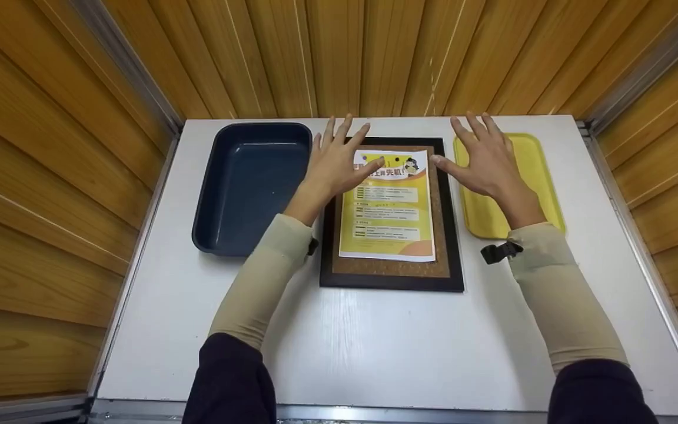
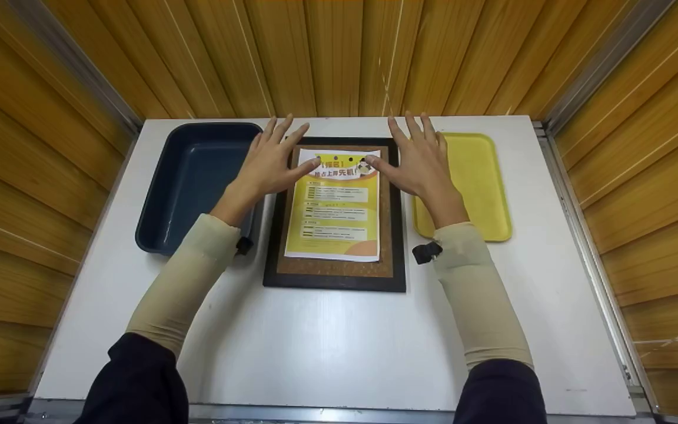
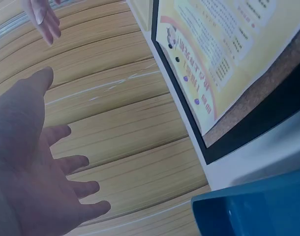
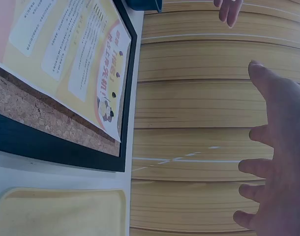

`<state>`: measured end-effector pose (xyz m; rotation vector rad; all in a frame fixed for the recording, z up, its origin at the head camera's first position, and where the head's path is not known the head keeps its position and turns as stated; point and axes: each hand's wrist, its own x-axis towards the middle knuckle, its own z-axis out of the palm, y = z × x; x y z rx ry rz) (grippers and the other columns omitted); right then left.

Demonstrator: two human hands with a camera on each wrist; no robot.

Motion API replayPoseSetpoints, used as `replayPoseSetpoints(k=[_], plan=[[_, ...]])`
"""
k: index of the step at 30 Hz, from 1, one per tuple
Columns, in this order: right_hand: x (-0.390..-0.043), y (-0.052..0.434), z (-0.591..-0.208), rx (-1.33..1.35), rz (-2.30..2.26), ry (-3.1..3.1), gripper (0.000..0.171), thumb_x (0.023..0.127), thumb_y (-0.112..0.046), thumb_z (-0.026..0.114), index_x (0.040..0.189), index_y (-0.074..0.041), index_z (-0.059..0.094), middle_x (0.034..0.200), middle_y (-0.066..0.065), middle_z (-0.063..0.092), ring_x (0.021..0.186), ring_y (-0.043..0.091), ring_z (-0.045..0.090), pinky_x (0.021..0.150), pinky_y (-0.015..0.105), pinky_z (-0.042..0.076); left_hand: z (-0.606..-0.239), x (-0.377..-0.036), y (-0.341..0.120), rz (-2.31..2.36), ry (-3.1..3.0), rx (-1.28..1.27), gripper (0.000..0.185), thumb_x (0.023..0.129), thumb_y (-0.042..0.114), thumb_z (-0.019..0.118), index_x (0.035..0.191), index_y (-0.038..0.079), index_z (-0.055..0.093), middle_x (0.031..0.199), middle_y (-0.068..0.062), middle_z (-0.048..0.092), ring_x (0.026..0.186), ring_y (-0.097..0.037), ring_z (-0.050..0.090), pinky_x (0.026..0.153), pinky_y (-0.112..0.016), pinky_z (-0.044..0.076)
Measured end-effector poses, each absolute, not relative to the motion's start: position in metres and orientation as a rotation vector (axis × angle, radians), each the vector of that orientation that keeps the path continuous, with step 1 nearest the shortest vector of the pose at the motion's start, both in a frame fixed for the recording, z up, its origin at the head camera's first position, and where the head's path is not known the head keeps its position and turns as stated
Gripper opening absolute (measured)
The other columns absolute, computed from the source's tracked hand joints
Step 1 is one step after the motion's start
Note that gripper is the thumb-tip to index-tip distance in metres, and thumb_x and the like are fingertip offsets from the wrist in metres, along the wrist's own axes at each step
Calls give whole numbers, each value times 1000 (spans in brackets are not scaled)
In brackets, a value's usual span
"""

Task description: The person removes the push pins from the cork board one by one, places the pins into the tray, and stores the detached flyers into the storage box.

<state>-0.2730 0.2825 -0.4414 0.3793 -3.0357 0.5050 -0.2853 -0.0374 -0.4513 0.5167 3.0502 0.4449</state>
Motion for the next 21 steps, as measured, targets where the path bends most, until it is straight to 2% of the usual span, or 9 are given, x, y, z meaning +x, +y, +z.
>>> replayPoseSetpoints(k=[6,13,21], plan=[[-274,283,-447,392,517,-3009,93,99,-71,54,171,-21,24,178,11,11,163,38,3,124,70,9,-464,-282,-28,453,3069,521,90,96,82,44,170,33,26,178,-6,11,164,-36,5,129,-57,12],[-278,283,-464,411,571,-2962,92,98,-69,57,170,-19,29,176,14,18,162,39,9,121,72,16,-478,-278,-18,484,3044,523,90,97,82,44,170,34,24,178,-6,11,164,-36,4,129,-58,13],[-287,261,-495,435,815,-2839,81,99,-53,68,165,-14,41,169,18,35,156,42,28,121,69,24,-508,-266,-6,580,3007,443,85,98,75,52,169,34,29,177,-8,17,163,-38,7,127,-59,19]])
